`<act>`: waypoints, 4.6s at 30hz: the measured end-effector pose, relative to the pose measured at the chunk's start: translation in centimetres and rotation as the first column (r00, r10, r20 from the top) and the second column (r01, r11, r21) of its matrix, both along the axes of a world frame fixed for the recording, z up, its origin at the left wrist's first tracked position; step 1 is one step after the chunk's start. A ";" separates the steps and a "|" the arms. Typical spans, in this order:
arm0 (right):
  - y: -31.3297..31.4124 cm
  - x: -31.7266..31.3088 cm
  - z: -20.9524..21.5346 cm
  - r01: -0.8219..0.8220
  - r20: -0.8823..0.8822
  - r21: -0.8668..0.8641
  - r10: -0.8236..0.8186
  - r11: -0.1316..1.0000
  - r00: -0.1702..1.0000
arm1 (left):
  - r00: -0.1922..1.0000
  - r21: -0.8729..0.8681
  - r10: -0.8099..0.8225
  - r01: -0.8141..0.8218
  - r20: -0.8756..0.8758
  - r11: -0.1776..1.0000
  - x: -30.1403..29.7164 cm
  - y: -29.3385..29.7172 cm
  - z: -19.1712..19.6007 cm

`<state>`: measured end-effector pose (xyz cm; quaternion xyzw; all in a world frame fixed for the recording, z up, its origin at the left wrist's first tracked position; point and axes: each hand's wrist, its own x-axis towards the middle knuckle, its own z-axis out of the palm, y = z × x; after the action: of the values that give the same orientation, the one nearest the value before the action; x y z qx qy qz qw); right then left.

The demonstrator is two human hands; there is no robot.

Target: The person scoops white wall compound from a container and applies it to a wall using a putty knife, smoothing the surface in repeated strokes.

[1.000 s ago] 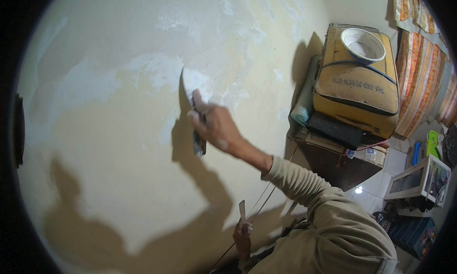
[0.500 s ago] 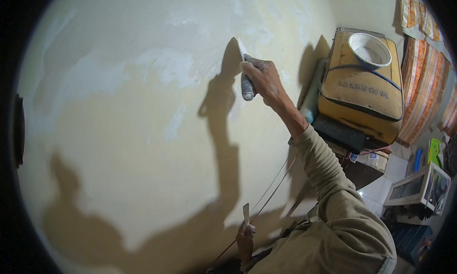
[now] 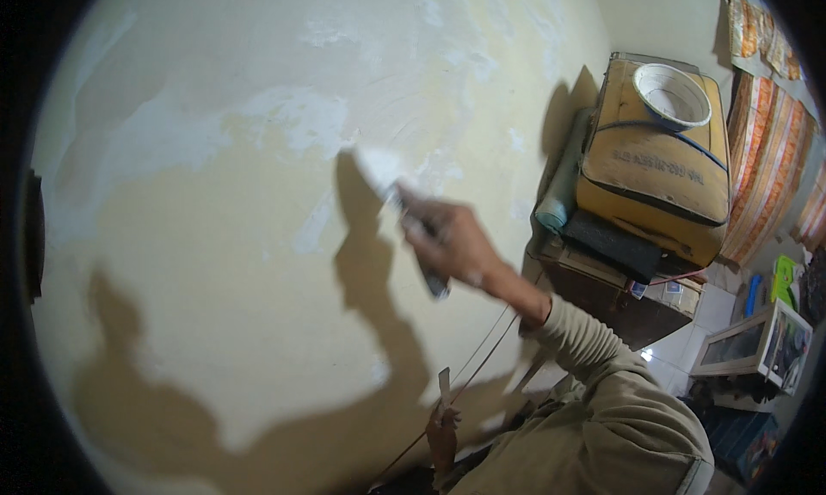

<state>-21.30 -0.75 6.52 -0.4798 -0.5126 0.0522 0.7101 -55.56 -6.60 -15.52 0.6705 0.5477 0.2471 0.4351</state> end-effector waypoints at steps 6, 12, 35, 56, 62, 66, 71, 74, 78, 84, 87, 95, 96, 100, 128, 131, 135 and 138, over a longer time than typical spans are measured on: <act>1.2 8.8 1.3 0.076 -0.283 -0.278 -0.158 0.957 0.946 | 1.000 -0.036 -0.012 0.011 -0.016 0.999 -1.4 -0.4 -0.7; 2.1 1.3 2.5 -0.027 -0.066 -0.129 0.018 0.991 0.998 | 0.999 -0.017 0.009 -0.010 -0.045 1.000 -2.3 -0.8 -1.8; -1.3 2.7 3.7 0.037 0.213 -0.111 -0.012 0.993 0.977 | 0.998 -0.011 -0.043 0.043 -0.035 0.999 0.0 -0.3 -0.3; 3.4 5.1 6.2 0.415 0.782 0.429 -0.560 0.802 0.274 | 0.999 0.019 -0.028 0.029 -0.040 0.999 -0.3 -2.0 -0.4; 3.7 7.3 3.5 0.465 0.773 0.294 -0.494 0.835 0.399 | 0.997 -0.036 0.036 -0.039 -0.064 0.999 -1.7 -2.5 -1.9; 4.1 7.8 -0.6 0.469 0.711 0.179 -0.443 0.865 0.546 | 0.994 -0.052 0.095 -0.099 -0.060 0.994 -1.6 -3.3 -1.1; 3.8 6.4 -6.0 0.456 0.674 0.028 -0.353 0.890 0.649 | 0.988 -0.042 0.105 -0.110 -0.110 0.993 -2.6 -3.2 -2.1; 0.6 4.7 -8.4 0.442 0.627 -0.131 -0.272 0.887 0.731 | 0.994 -0.093 0.064 -0.072 -0.083 0.993 -1.0 -2.9 -0.6; -1.0 2.8 -6.6 0.420 0.625 0.024 -0.342 0.907 0.702 | 0.997 -0.048 0.037 -0.040 -0.065 0.998 -0.7 -2.6 -0.7; 2.2 4.3 3.8 0.444 0.784 0.291 -0.477 0.847 0.396 | 0.997 -0.001 -0.043 0.043 -0.064 0.999 -1.7 -2.2 -1.7; 1.9 5.3 0.9 0.428 0.750 0.255 -0.457 0.867 0.478 | 0.999 -0.012 0.015 -0.016 -0.045 1.000 -1.8 -2.4 -2.3; -2.1 7.5 -5.1 0.509 0.736 0.051 -0.376 0.859 0.562 | 0.997 -0.029 0.055 -0.053 0.061 0.998 -0.1 -2.7 -2.4; -1.9 7.2 -2.9 0.496 0.740 0.118 -0.409 0.860 0.534 | 0.999 -0.026 0.028 -0.027 0.030 0.999 0.2 -2.4 -1.9; 2.4 6.5 5.2 0.405 0.725 0.436 -0.580 0.804 0.370 | 0.999 0.017 -0.032 0.032 -0.026 0.999 0.7 -1.8 -0.4; 1.0 8.9 4.0 0.452 0.694 0.299 -0.517 0.840 0.502 | 0.995 -0.022 -0.028 0.026 -0.098 0.999 0.6 -2.9 -1.1; 3.0 9.0 6.9 0.396 0.737 0.418 -0.560 0.818 0.379 | 0.997 -0.031 0.022 -0.024 -0.079 0.999 -0.8 -2.8 -3.5; 2.4 10.3 4.0 0.462 0.757 0.344 -0.532 0.817 0.378 | 0.997 -0.022 0.025 -0.027 -0.072 0.999 -0.8 -3.4 -3.4; 1.6 11.1 -0.6 0.491 0.756 0.208 -0.458 0.846 0.468 | 0.998 -0.050 0.053 -0.055 -0.043 0.997 -0.5 -3.5 -3.2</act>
<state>-10.20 0.89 5.96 -0.5893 -0.6141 -0.3511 0.3904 -56.04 -10.13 -18.67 0.6492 0.5806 0.2309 0.4338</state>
